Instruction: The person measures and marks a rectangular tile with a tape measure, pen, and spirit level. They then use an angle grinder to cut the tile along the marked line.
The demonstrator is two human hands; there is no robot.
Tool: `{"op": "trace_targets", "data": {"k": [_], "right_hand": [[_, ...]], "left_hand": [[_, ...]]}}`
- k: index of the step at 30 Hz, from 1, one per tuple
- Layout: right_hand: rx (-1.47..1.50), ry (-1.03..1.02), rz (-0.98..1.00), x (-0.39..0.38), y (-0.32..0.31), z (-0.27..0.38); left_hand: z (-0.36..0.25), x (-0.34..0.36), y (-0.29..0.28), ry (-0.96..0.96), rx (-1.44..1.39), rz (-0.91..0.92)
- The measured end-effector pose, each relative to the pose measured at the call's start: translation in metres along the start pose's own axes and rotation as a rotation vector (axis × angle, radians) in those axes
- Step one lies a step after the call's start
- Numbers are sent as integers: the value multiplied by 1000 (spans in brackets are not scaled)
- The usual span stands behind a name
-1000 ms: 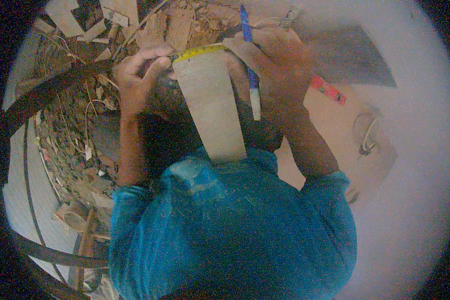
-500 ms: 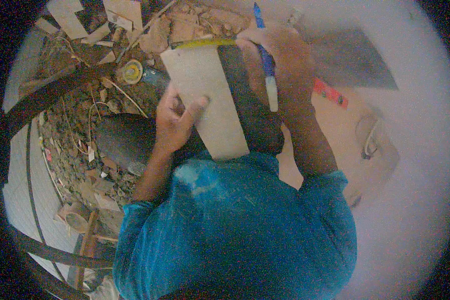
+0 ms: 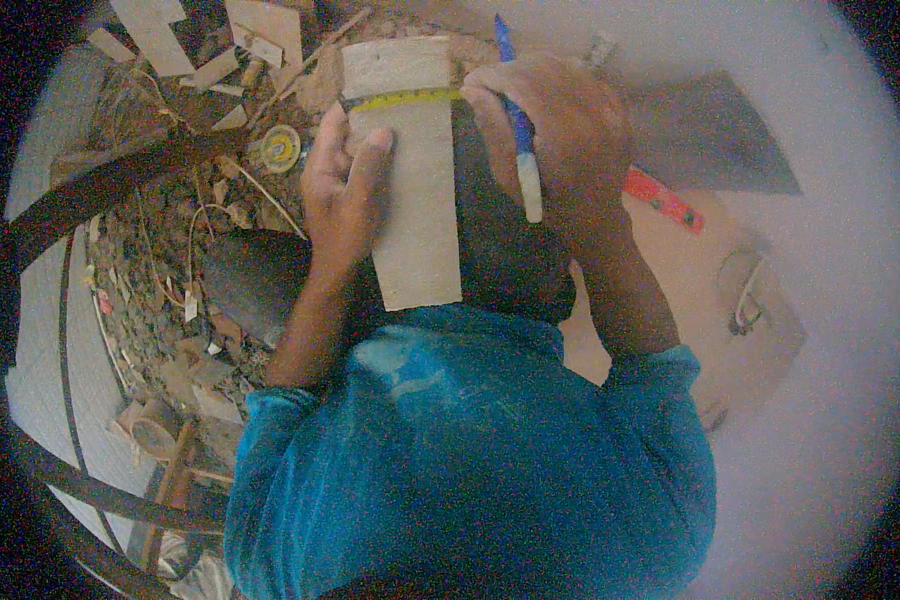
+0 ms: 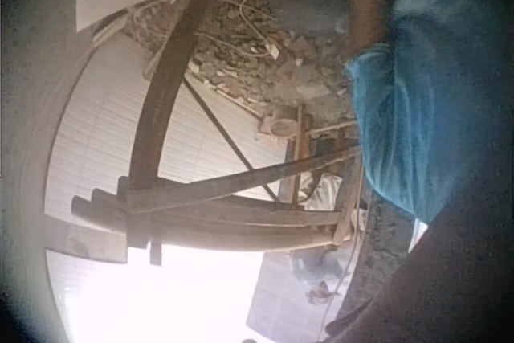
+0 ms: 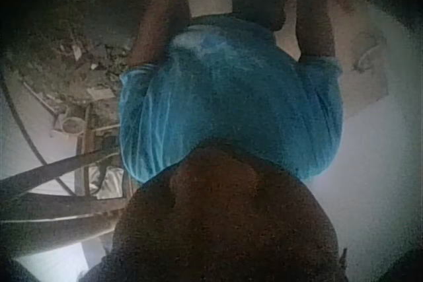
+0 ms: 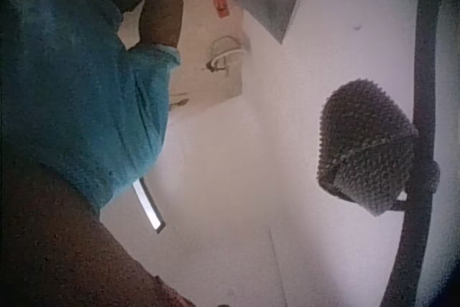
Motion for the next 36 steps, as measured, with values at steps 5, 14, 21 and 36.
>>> {"op": "trace_targets", "data": {"k": [5,14,21,36], "right_hand": [[33,41,13,-2,3,-1],[8,39,21,2,3,-1],[-25,2,48,12,1,7],[-3,-27,46,11,2,9]], "left_hand": [[-1,3,0,-2,-50,-28],[-5,9,-2,26,33,-24],[-7,10,1,-51,-88,1],[-19,13,-14,141,102,-100]]}}
Point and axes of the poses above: each hand's wrist, its own x-axis towards the middle knuckle, its own y-axis out of the palm, z = x × y, the point moved 7 cm from there along x, towards the middle knuckle, and after that the axes turned 10 degrees about x, right-handed, at the moved point
